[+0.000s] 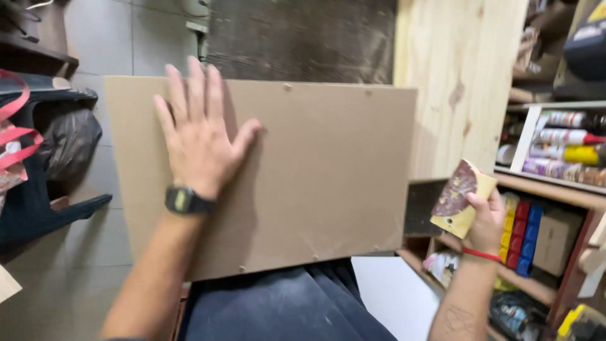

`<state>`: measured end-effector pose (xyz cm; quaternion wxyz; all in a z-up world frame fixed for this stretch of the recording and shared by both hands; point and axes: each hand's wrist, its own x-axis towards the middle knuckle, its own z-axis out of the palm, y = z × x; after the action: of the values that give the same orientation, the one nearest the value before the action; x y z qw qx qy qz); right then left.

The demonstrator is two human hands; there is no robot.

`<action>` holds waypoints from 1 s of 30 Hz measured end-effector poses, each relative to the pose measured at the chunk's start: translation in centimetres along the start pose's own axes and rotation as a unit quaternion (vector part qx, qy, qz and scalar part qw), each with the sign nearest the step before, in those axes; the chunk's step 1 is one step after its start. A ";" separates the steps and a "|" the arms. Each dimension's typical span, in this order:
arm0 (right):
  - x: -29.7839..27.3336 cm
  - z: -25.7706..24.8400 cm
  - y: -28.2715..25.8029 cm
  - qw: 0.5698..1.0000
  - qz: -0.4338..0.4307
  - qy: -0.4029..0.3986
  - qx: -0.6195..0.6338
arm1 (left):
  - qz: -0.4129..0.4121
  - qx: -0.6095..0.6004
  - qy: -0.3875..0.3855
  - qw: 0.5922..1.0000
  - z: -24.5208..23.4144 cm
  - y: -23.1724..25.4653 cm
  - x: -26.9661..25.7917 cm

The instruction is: Manual sanding of the edges of a wooden panel using a sanding block.

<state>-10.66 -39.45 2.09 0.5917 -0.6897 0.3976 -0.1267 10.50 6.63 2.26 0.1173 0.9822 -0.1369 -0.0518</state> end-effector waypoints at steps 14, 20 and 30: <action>-1.7 -2.0 3.4 0.994 0.094 -0.028 0.053 | 0.182 0.048 -0.029 0.982 7.2 22.2 7.2; 1.1 -3.7 7.3 0.991 0.034 -0.013 0.130 | 0.481 -0.146 -0.001 0.865 15.1 28.1 -1.5; 4.8 -1.4 3.7 0.895 0.135 -0.167 0.390 | 0.571 -0.042 -0.064 0.817 8.5 21.1 -11.7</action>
<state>-9.91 -43.75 -2.32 0.8824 -0.3540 0.3009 -0.0735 -7.24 -11.65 -0.01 0.1575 0.7166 -0.6781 -0.0439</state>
